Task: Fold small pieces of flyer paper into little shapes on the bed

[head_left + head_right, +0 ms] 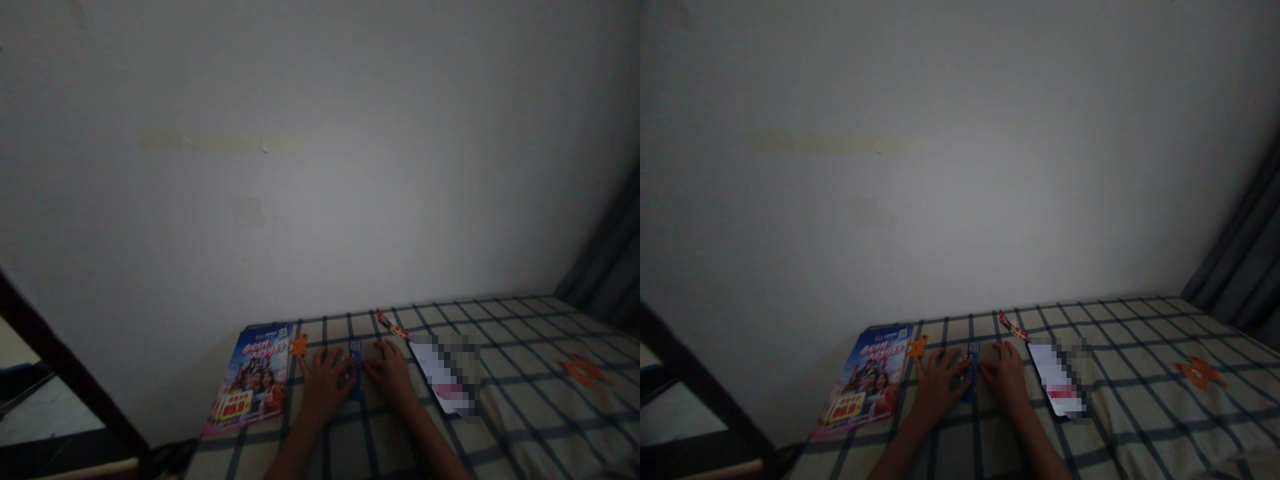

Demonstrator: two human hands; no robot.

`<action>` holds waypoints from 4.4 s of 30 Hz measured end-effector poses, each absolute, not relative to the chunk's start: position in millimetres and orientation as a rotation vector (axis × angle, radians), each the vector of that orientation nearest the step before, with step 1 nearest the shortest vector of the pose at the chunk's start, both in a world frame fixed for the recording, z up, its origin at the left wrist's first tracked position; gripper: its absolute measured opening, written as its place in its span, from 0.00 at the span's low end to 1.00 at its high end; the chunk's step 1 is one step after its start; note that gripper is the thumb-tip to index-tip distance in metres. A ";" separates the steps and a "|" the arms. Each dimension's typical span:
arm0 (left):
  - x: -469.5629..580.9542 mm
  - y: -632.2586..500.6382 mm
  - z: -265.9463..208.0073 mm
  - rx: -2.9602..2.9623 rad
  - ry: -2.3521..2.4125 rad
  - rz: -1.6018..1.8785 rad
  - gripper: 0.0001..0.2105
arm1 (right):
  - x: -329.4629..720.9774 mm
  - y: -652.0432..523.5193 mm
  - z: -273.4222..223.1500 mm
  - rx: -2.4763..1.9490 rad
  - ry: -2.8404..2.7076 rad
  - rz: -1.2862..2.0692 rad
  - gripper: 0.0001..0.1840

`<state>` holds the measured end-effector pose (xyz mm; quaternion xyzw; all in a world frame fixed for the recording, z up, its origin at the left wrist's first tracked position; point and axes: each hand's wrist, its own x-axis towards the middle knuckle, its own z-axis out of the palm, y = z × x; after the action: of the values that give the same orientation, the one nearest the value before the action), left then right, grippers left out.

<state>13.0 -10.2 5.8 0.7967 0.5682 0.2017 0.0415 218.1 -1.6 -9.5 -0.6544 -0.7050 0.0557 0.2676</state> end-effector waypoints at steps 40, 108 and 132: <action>11.1 -6.3 -2.7 2.387 1.786 0.708 0.21 | 216.8 12.7 -25.3 -1.635 -1.818 -0.092 0.16; 27.7 -10.8 7.9 2.161 1.538 0.887 0.18 | 219.6 -3.5 -17.9 -1.291 -1.620 0.578 0.15; 28.3 -13.2 13.1 2.120 1.537 0.892 0.19 | 219.5 -6.4 -16.7 -1.192 -1.495 0.659 0.20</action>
<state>28.3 -13.2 13.1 0.7528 0.5460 0.3169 0.1865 219.5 -6.4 -16.7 -0.4994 -0.6264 0.2760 0.5311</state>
